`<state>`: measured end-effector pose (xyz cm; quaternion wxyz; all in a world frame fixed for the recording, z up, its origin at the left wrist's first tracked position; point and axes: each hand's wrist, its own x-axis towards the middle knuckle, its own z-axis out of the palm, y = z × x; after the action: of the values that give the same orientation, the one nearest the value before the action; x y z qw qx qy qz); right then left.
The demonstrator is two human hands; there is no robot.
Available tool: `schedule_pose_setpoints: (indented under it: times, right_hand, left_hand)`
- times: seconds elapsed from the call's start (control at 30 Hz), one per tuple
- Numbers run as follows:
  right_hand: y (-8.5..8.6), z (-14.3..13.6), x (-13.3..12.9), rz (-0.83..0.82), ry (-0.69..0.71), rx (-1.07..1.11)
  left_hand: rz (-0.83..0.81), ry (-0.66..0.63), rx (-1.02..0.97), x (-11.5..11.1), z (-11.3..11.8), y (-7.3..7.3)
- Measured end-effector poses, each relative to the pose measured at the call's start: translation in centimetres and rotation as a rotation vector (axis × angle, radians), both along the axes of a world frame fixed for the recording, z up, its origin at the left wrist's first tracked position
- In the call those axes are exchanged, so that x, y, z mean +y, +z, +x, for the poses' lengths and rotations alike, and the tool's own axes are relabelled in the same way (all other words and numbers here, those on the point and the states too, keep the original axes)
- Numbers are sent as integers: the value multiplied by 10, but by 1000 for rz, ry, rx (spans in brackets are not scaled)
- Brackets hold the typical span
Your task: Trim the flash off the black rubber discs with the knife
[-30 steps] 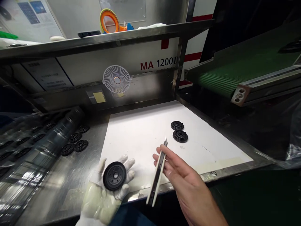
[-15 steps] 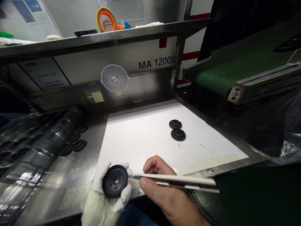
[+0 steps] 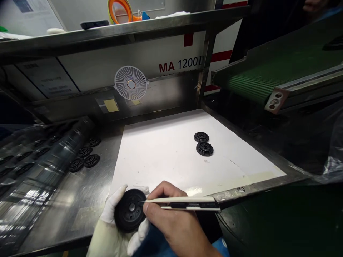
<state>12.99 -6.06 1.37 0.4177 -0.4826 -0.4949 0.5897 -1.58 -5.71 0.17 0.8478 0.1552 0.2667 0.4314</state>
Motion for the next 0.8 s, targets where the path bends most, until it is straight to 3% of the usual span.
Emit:
schedule_pose_setpoints:
  times: [0.13,0.3,0.8]
  right_hand:
    - [1,-4,1,-19,-62,11]
    - [-4,-4,4,-46,-37,35]
    - [-6,-6,5,-91,-40,75]
  left_hand:
    - [12,-7,0,-2,-2,-5]
    - [47,-21,2,-2,-3,-10]
    - [5,19,16,-1,-2,-10]
